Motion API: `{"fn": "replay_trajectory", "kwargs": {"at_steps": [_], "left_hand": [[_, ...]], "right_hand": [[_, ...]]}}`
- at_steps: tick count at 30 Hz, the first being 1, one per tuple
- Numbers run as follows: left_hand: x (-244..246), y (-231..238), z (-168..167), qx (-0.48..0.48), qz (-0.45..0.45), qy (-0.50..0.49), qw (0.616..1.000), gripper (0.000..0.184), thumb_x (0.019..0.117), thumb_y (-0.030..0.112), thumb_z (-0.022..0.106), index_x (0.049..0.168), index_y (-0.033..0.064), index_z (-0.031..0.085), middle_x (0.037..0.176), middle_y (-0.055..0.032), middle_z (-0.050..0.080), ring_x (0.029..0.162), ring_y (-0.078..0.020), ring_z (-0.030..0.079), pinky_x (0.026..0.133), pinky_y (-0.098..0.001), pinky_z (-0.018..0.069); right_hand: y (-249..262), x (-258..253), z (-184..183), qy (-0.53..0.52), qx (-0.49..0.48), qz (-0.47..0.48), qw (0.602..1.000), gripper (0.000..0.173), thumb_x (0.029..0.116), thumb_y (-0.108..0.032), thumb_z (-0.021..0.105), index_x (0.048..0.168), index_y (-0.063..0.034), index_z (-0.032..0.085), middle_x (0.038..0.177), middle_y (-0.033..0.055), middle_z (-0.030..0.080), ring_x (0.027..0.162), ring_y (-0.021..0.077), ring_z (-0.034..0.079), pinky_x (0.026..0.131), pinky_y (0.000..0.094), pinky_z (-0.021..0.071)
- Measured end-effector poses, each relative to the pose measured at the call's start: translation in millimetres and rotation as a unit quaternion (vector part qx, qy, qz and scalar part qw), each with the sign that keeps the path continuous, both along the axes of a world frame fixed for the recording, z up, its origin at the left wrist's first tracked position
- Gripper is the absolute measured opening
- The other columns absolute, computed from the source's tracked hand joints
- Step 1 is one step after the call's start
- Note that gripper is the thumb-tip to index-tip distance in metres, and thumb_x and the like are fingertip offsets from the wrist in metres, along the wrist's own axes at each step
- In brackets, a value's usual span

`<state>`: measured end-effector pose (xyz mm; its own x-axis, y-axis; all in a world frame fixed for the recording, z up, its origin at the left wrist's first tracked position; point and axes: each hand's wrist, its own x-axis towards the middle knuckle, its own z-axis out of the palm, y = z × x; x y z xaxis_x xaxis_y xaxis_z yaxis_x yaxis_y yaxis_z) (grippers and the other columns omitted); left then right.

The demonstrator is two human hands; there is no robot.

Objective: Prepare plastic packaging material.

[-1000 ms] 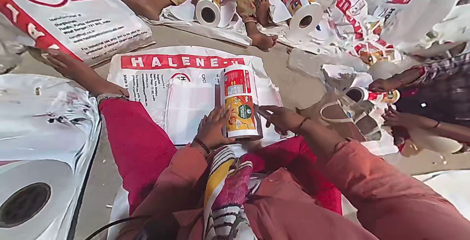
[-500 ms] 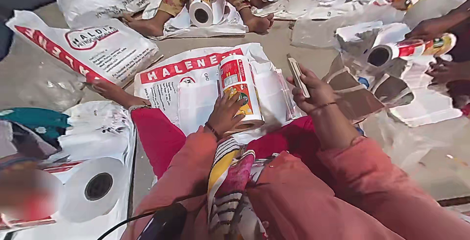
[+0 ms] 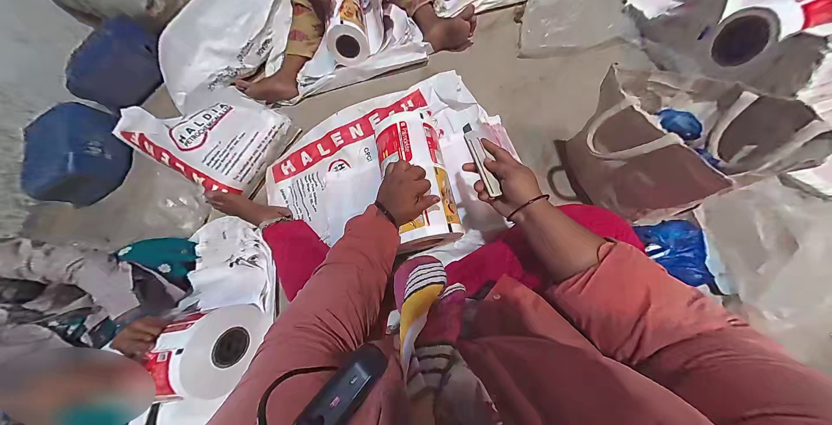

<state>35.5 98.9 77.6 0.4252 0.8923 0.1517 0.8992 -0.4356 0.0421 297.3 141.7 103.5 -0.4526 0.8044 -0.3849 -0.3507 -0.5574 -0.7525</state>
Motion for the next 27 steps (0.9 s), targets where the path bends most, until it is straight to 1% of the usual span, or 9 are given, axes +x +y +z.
{"fn": "replay_trajectory", "kwargs": {"at_steps": [7,12,14,15,17,19,20,24,27], "left_hand": [[2.4,-13.3,-5.1,0.035,0.002,-0.060,0.998,0.064,0.0969,0.064,0.042,0.067,0.0128,0.066,0.099,-0.0114,0.069,0.110,-0.0375,0.060,0.102,-0.0616,0.0405],[7.2,-35.5,-10.5,0.034,-0.044,-0.070,0.996,0.074,0.0984,0.070,0.029,0.064,0.0159,0.066,0.081,-0.0050,0.069,0.098,-0.0334,0.063,0.094,-0.0585,0.0431],[7.4,-43.7,-12.9,0.027,-0.014,-0.108,0.994,0.067,0.1014,0.058,0.034,0.066,0.0103,0.066,0.079,-0.0096,0.068,0.094,-0.0355,0.064,0.089,-0.0578,0.0465],[7.5,-50.4,-16.1,0.020,0.029,-0.176,0.984,0.056,0.1011,0.040,0.041,0.068,0.0034,0.066,0.080,-0.0148,0.068,0.092,-0.0368,0.065,0.089,-0.0561,0.0484],[12.4,-59.6,-22.8,0.014,0.162,-0.412,0.896,0.043,0.1025,0.016,0.030,0.071,-0.0011,0.054,0.074,-0.0129,0.058,0.080,-0.0233,0.060,0.082,-0.0384,0.0510],[21.8,-53.3,-23.5,0.015,0.243,-0.610,0.754,0.055,0.1113,0.035,0.006,0.069,0.0201,0.037,0.058,0.0069,0.037,0.056,-0.0058,0.040,0.058,-0.0238,0.0375],[24.7,-50.3,-20.6,0.010,0.243,-0.642,0.727,0.053,0.1111,0.037,0.006,0.070,0.0229,0.036,0.059,0.0100,0.034,0.056,-0.0037,0.037,0.057,-0.0227,0.0345],[33.1,-55.0,-6.5,0.016,0.279,-0.563,0.778,0.038,0.1076,0.024,0.041,0.074,0.0097,0.053,0.069,0.0041,0.048,0.068,-0.0054,0.051,0.069,-0.0259,0.0470],[28.7,-52.0,12.0,-0.013,0.304,-0.348,0.887,0.043,0.0986,0.025,0.064,0.065,-0.0002,0.055,0.076,-0.0104,0.057,0.079,-0.0207,0.057,0.076,-0.0403,0.0481]], "right_hand": [[3.7,-13.2,2.6,0.016,-0.007,0.041,0.999,0.048,0.1124,-0.020,0.030,0.160,-0.0254,0.035,0.109,0.0141,0.073,0.057,0.0141,0.062,0.047,0.0235,0.0483],[5.5,-7.4,3.0,-0.019,-0.009,0.018,1.000,0.048,0.1124,-0.021,0.033,0.160,-0.0272,0.035,0.108,0.0139,0.072,0.058,0.0152,0.063,0.048,0.0243,0.0498],[7.1,-7.4,3.5,-0.069,0.009,0.049,0.996,0.049,0.1120,-0.018,0.035,0.160,-0.0277,0.034,0.107,0.0145,0.072,0.058,0.0173,0.065,0.048,0.0268,0.0518],[5.3,-8.5,3.0,-0.106,0.025,0.088,0.990,0.050,0.1115,-0.017,0.036,0.161,-0.0277,0.034,0.107,0.0145,0.072,0.058,0.0183,0.065,0.049,0.0284,0.0531],[-1.2,-10.6,2.4,-0.192,0.093,0.194,0.957,0.053,0.1093,-0.011,0.039,0.161,-0.0241,0.034,0.104,0.0143,0.071,0.057,0.0189,0.064,0.049,0.0315,0.0545],[-12.6,-11.8,4.5,-0.288,0.192,0.306,0.887,0.054,0.1076,-0.010,0.042,0.160,-0.0237,0.037,0.102,0.0135,0.071,0.055,0.0199,0.064,0.050,0.0358,0.0571],[-18.3,-12.6,8.2,-0.319,0.227,0.343,0.854,0.054,0.1080,-0.012,0.042,0.160,-0.0255,0.036,0.102,0.0122,0.072,0.055,0.0195,0.064,0.051,0.0367,0.0570],[-31.7,-11.2,16.0,-0.320,0.244,0.340,0.850,0.054,0.1099,-0.014,0.042,0.162,-0.0273,0.033,0.102,0.0103,0.072,0.053,0.0178,0.064,0.049,0.0349,0.0570],[-20.8,-8.2,11.5,-0.329,0.221,0.289,0.871,0.056,0.1106,-0.014,0.039,0.164,-0.0272,0.027,0.109,0.0134,0.070,0.057,0.0202,0.065,0.053,0.0384,0.0581]]}}
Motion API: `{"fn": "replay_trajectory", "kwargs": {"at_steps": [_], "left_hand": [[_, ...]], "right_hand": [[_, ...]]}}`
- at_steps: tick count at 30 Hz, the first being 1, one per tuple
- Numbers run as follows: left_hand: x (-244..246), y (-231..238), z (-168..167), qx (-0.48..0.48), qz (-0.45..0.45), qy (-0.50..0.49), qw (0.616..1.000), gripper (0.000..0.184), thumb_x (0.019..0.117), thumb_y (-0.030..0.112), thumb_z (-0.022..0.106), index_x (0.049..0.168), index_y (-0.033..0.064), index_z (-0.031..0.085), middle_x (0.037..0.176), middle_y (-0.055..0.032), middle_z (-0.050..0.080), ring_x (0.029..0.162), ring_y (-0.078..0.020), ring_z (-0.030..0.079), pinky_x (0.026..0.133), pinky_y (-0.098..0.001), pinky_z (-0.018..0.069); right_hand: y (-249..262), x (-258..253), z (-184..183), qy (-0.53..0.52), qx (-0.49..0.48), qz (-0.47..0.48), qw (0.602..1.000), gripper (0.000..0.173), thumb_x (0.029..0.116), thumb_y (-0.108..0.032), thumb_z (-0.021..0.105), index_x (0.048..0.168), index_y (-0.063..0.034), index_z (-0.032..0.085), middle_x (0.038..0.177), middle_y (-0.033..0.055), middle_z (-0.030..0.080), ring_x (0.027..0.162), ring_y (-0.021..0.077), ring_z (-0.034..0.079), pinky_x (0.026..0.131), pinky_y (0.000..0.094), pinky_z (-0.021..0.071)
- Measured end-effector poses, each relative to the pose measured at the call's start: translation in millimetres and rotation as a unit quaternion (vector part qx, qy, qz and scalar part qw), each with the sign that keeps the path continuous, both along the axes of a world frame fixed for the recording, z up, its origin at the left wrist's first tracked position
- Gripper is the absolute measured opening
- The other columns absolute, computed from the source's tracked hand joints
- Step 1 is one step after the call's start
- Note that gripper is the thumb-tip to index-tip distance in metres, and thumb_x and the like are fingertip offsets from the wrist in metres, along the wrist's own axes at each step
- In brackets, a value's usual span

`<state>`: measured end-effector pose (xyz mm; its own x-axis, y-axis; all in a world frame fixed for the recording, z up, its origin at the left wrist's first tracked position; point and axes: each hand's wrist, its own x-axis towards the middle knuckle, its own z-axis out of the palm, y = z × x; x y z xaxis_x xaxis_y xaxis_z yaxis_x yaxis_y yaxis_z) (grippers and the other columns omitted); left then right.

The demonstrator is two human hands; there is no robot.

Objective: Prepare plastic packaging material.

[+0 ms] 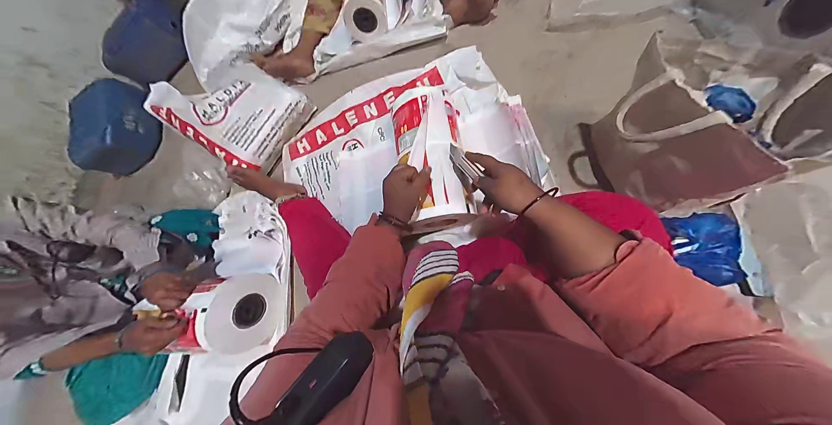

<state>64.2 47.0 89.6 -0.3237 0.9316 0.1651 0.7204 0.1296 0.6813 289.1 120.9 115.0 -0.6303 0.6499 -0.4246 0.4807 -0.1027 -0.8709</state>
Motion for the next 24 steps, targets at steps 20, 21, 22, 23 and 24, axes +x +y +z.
{"fn": "replay_trajectory", "kwargs": {"at_steps": [20,21,22,23,24], "left_hand": [[-29.9,-19.4,31.8,-0.203,0.054,-0.026,0.977,0.037,0.1063,0.034,0.056,0.110,0.0006,0.072,0.104,-0.0166,0.072,0.099,-0.0260,0.069,0.095,-0.0496,0.0526],[-23.9,-20.4,36.5,-0.226,0.041,0.002,0.973,0.038,0.1056,0.036,0.056,0.115,0.0029,0.072,0.110,-0.0168,0.073,0.105,-0.0277,0.070,0.099,-0.0518,0.0521],[-17.5,-21.9,38.2,-0.244,0.031,0.027,0.969,0.038,0.1047,0.037,0.057,0.117,0.0042,0.072,0.113,-0.0168,0.072,0.108,-0.0293,0.069,0.100,-0.0537,0.0511],[-11.2,-23.8,39.4,-0.261,0.018,0.049,0.964,0.039,0.1048,0.036,0.056,0.120,0.0033,0.071,0.119,-0.0179,0.071,0.115,-0.0313,0.067,0.104,-0.0551,0.0491],[-5.5,-26.0,41.9,-0.278,0.004,0.071,0.958,0.041,0.1062,0.034,0.053,0.127,0.0026,0.068,0.131,-0.0180,0.067,0.125,-0.0313,0.063,0.110,-0.0539,0.0460]], "right_hand": [[23.2,-6.8,-23.6,0.009,-0.050,-0.137,0.989,0.054,0.1120,-0.016,0.038,0.163,-0.0259,0.026,0.116,0.0143,0.069,0.061,0.0175,0.067,0.056,0.0320,0.0582],[26.7,-11.9,-23.1,0.008,-0.047,-0.138,0.989,0.053,0.1120,-0.016,0.039,0.163,-0.0260,0.027,0.115,0.0137,0.069,0.061,0.0176,0.067,0.055,0.0322,0.0581],[30.6,-18.1,-21.8,0.008,-0.039,-0.139,0.990,0.053,0.1120,-0.016,0.039,0.163,-0.0265,0.028,0.116,0.0135,0.069,0.062,0.0182,0.067,0.056,0.0330,0.0579],[35.3,-26.1,-19.7,0.008,-0.026,-0.138,0.990,0.052,0.1123,-0.016,0.038,0.163,-0.0268,0.028,0.116,0.0140,0.069,0.063,0.0192,0.067,0.057,0.0344,0.0583],[41.2,-36.1,-16.9,0.010,-0.011,-0.134,0.991,0.052,0.1125,-0.016,0.037,0.163,-0.0275,0.028,0.117,0.0148,0.068,0.065,0.0207,0.068,0.059,0.0361,0.0589]]}}
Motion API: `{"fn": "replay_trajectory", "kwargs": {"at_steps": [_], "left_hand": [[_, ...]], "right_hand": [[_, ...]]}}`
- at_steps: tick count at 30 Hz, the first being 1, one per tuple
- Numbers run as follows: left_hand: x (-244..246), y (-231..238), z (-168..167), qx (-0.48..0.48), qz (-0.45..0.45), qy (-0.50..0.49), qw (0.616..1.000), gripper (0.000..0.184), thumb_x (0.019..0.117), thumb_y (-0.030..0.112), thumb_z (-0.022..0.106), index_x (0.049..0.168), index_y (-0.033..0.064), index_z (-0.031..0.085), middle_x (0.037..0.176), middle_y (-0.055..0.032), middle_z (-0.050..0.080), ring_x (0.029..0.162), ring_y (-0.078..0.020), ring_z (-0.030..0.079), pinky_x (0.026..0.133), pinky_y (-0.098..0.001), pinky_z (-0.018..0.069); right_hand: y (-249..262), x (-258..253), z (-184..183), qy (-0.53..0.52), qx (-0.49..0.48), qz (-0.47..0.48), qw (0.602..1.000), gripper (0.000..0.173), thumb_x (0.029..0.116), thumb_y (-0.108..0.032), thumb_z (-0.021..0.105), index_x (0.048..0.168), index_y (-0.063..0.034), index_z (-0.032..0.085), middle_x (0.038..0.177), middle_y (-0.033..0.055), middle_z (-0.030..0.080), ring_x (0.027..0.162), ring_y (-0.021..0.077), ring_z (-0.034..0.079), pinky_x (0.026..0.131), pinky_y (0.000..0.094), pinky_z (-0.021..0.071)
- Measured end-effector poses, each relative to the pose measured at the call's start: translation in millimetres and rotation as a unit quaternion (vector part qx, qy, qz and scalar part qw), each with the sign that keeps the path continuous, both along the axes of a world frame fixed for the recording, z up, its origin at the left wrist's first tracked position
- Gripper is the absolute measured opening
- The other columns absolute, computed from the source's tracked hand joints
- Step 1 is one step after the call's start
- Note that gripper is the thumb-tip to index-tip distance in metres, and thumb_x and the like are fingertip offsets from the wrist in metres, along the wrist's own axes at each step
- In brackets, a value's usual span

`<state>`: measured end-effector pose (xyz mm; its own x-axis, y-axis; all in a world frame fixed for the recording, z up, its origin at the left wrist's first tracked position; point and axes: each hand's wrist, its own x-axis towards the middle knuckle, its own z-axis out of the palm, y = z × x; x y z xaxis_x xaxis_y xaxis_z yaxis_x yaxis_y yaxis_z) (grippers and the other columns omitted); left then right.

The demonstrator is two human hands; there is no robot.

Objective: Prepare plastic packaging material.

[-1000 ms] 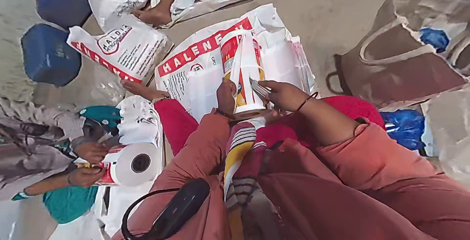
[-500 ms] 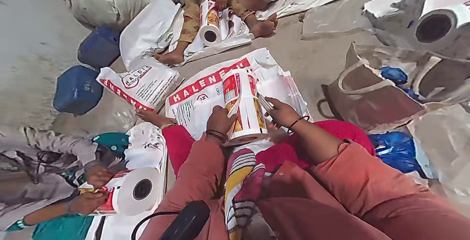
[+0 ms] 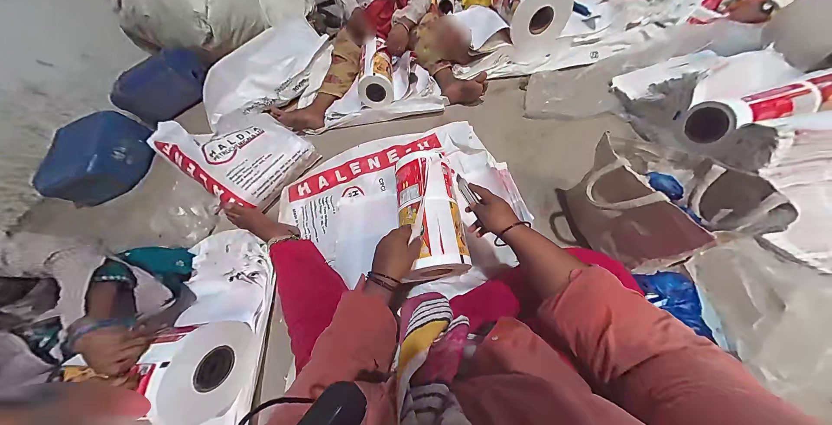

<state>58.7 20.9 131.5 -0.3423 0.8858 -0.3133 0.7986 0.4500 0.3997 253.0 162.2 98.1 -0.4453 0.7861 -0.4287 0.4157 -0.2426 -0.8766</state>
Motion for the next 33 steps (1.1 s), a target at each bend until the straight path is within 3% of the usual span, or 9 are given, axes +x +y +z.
{"fn": "replay_trajectory", "kwargs": {"at_steps": [3,6,9,14,18,22,27,30,33], "left_hand": [[13.4,3.3,5.0,-0.060,-0.049,0.060,0.995,0.045,0.1098,0.030,0.043,0.139,-0.0007,0.060,0.157,-0.0145,0.049,0.143,-0.0269,0.051,0.119,-0.0462,0.0387],[13.9,6.9,4.6,-0.093,-0.077,0.087,0.989,0.043,0.1095,0.027,0.042,0.136,-0.0012,0.061,0.162,-0.0142,0.043,0.141,-0.0287,0.053,0.115,-0.0458,0.0433],[4.8,7.5,7.0,-0.105,-0.086,0.066,0.989,0.043,0.1091,0.028,0.043,0.135,0.0003,0.062,0.163,-0.0134,0.041,0.140,-0.0292,0.054,0.115,-0.0467,0.0436],[-1.0,5.2,8.7,-0.099,-0.072,0.037,0.992,0.044,0.1093,0.029,0.043,0.135,-0.0009,0.061,0.163,-0.0122,0.041,0.139,-0.0277,0.054,0.115,-0.0457,0.0434],[-4.5,5.1,8.5,-0.089,-0.077,0.020,0.993,0.044,0.1095,0.029,0.043,0.135,-0.0005,0.062,0.163,-0.0118,0.041,0.140,-0.0267,0.053,0.115,-0.0449,0.0427],[-9.2,3.2,9.8,-0.084,-0.068,0.004,0.994,0.044,0.1087,0.028,0.043,0.136,-0.0010,0.062,0.161,-0.0131,0.044,0.140,-0.0286,0.054,0.115,-0.0468,0.0430],[-5.5,8.3,9.8,-0.096,-0.084,-0.001,0.992,0.045,0.1093,0.029,0.040,0.135,-0.0008,0.062,0.163,-0.0127,0.041,0.141,-0.0281,0.052,0.115,-0.0469,0.0428],[-8.8,7.9,12.2,-0.096,-0.088,-0.004,0.992,0.043,0.1090,0.028,0.041,0.132,-0.0005,0.064,0.161,-0.0147,0.043,0.142,-0.0293,0.051,0.115,-0.0480,0.0424],[-14.2,7.6,11.3,-0.076,-0.083,-0.038,0.993,0.044,0.1090,0.028,0.043,0.137,-0.0007,0.062,0.157,-0.0168,0.048,0.142,-0.0307,0.051,0.117,-0.0498,0.0399]], "right_hand": [[27.9,-30.2,14.8,-0.012,0.070,0.002,0.997,0.051,0.1124,-0.017,0.036,0.162,-0.0245,0.031,0.121,0.0186,0.068,0.069,0.0268,0.071,0.063,0.0438,0.0610],[52.8,-59.8,25.7,-0.052,0.106,0.005,0.993,0.050,0.1100,-0.016,0.041,0.160,-0.0206,0.037,0.118,0.0193,0.068,0.069,0.0274,0.070,0.062,0.0454,0.0606],[66.5,-82.9,35.4,-0.085,0.120,0.021,0.989,0.047,0.1087,-0.017,0.044,0.156,-0.0192,0.044,0.114,0.0203,0.068,0.072,0.0284,0.070,0.066,0.0472,0.0599],[88.2,-98.3,35.6,-0.113,0.135,0.047,0.983,0.045,0.1075,-0.016,0.045,0.153,-0.0169,0.049,0.125,0.0216,0.066,0.080,0.0325,0.072,0.070,0.0511,0.0602],[90.1,-105.0,34.8,-0.134,0.146,0.058,0.978,0.043,0.1064,-0.017,0.047,0.149,-0.0168,0.054,0.117,0.0203,0.068,0.078,0.0305,0.070,0.069,0.0497,0.0594],[83.6,-117.6,32.3,-0.169,0.195,0.083,0.963,0.038,0.1085,-0.022,0.046,0.143,-0.0100,0.057,0.116,0.0237,0.069,0.088,0.0385,0.071,0.080,0.0597,0.0580],[90.8,-111.4,41.7,-0.215,0.200,0.119,0.948,0.037,0.1085,-0.022,0.046,0.139,-0.0067,0.059,0.109,0.0229,0.069,0.086,0.0370,0.070,0.078,0.0575,0.0568],[86.6,-109.8,57.0,-0.225,0.179,0.177,0.941,0.040,0.1115,-0.030,0.041,0.139,-0.0067,0.058,0.104,0.0220,0.070,0.076,0.0340,0.070,0.071,0.0528,0.0585],[80.7,-91.3,71.2,-0.239,0.147,0.239,0.930,0.047,0.1122,-0.041,0.038,0.142,-0.0101,0.056,0.103,0.0208,0.070,0.071,0.0310,0.069,0.067,0.0487,0.0579]]}}
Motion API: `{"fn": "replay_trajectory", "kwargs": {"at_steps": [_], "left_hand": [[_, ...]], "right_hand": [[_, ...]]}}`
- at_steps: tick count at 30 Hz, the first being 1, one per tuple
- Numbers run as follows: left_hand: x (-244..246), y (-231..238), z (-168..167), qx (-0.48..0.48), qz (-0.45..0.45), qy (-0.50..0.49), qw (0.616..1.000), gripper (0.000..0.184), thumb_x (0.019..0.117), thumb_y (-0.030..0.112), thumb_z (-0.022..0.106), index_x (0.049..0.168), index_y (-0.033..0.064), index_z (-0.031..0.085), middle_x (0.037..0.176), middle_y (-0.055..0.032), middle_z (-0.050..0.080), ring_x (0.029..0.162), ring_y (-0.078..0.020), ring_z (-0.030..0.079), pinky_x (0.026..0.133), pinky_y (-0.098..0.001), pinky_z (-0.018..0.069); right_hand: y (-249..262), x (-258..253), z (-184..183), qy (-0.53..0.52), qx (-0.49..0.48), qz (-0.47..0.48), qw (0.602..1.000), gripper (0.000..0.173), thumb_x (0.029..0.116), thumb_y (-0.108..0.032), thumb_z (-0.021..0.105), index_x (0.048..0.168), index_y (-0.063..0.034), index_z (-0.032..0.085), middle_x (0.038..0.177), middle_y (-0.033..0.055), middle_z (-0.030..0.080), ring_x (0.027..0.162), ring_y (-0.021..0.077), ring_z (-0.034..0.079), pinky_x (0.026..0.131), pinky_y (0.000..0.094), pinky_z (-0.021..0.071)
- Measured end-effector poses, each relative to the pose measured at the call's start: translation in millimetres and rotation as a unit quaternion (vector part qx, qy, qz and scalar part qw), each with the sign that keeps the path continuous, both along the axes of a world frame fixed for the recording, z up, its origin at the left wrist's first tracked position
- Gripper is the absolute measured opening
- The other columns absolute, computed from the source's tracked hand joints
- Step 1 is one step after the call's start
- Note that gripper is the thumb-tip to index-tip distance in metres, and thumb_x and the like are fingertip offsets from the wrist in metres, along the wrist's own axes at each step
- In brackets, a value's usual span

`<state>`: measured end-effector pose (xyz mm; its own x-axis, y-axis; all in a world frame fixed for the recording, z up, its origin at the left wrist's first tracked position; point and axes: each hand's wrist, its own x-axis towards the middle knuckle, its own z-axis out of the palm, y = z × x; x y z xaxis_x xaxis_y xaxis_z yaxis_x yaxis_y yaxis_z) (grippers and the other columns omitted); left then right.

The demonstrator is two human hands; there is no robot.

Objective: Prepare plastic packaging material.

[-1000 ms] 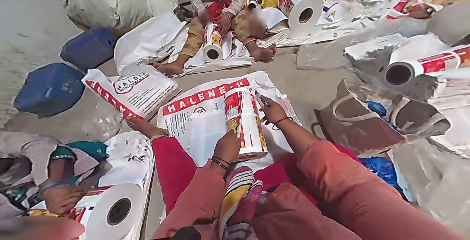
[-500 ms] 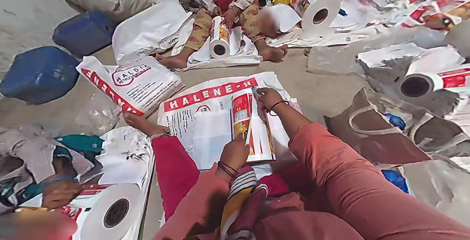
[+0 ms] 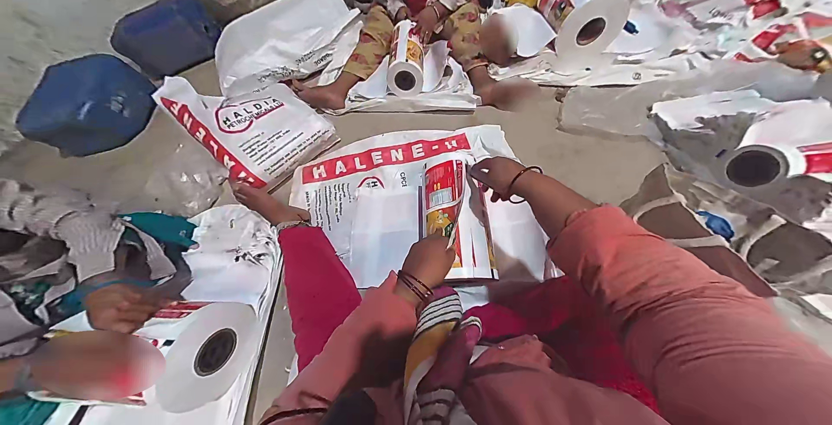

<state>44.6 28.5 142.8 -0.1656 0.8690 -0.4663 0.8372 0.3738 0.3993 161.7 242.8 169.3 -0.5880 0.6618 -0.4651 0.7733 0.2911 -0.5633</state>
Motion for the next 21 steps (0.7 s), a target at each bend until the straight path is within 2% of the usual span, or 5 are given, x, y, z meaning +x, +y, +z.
{"fn": "replay_trajectory", "kwargs": {"at_steps": [3,6,11,16,21], "left_hand": [[-20.2,-10.0,-12.2,0.086,0.099,-0.134,0.982,0.035,0.1067,0.026,0.053,0.124,-0.0002,0.069,0.121,-0.0180,0.070,0.116,-0.0268,0.066,0.105,-0.0482,0.0495],[-32.4,-19.5,-27.7,0.178,0.231,-0.293,0.911,0.025,0.1042,0.020,0.058,0.108,-0.0013,0.070,0.097,-0.0111,0.072,0.091,-0.0155,0.070,0.089,-0.0388,0.0576],[-18.5,-24.1,-22.5,0.197,0.198,-0.276,0.920,0.023,0.1035,0.016,0.057,0.111,-0.0004,0.072,0.100,-0.0094,0.072,0.094,-0.0128,0.069,0.091,-0.0360,0.0568],[-19.3,-1.2,6.7,0.070,0.095,-0.024,0.993,0.028,0.1016,0.024,0.059,0.102,-0.0032,0.067,0.096,-0.0191,0.067,0.093,-0.0306,0.065,0.088,-0.0525,0.0511],[-12.9,45.7,12.6,0.060,0.064,0.054,0.995,0.056,0.0938,0.022,0.070,0.143,0.0064,0.049,0.120,-0.0171,0.071,0.107,-0.0361,0.070,0.095,-0.0601,0.0539]], "right_hand": [[-24.8,26.2,-2.5,0.062,-0.031,-0.066,0.995,0.041,0.1106,-0.026,0.044,0.150,-0.0149,0.048,0.107,0.0183,0.071,0.063,0.0265,0.068,0.060,0.0445,0.0588],[-60.5,51.8,-13.6,0.180,-0.051,-0.201,0.962,0.047,0.1118,-0.015,0.037,0.158,-0.0220,0.038,0.106,0.0157,0.071,0.055,0.0198,0.063,0.052,0.0361,0.0551],[-105.6,61.8,-65.8,0.325,-0.145,-0.315,0.880,0.050,0.1111,-0.015,0.042,0.160,-0.0201,0.033,0.097,0.0135,0.068,0.051,0.0154,0.060,0.048,0.0309,0.0550],[-124.1,33.3,-83.4,0.491,-0.272,-0.392,0.729,0.069,0.1048,-0.009,0.055,0.163,-0.0228,0.020,0.090,0.0128,0.060,0.052,0.0152,0.054,0.044,0.0283,0.0481],[-125.9,33.1,-99.8,0.526,-0.319,-0.402,0.678,0.068,0.1055,-0.010,0.053,0.164,-0.0224,0.020,0.105,0.0149,0.063,0.055,0.0153,0.057,0.049,0.0274,0.0498]]}}
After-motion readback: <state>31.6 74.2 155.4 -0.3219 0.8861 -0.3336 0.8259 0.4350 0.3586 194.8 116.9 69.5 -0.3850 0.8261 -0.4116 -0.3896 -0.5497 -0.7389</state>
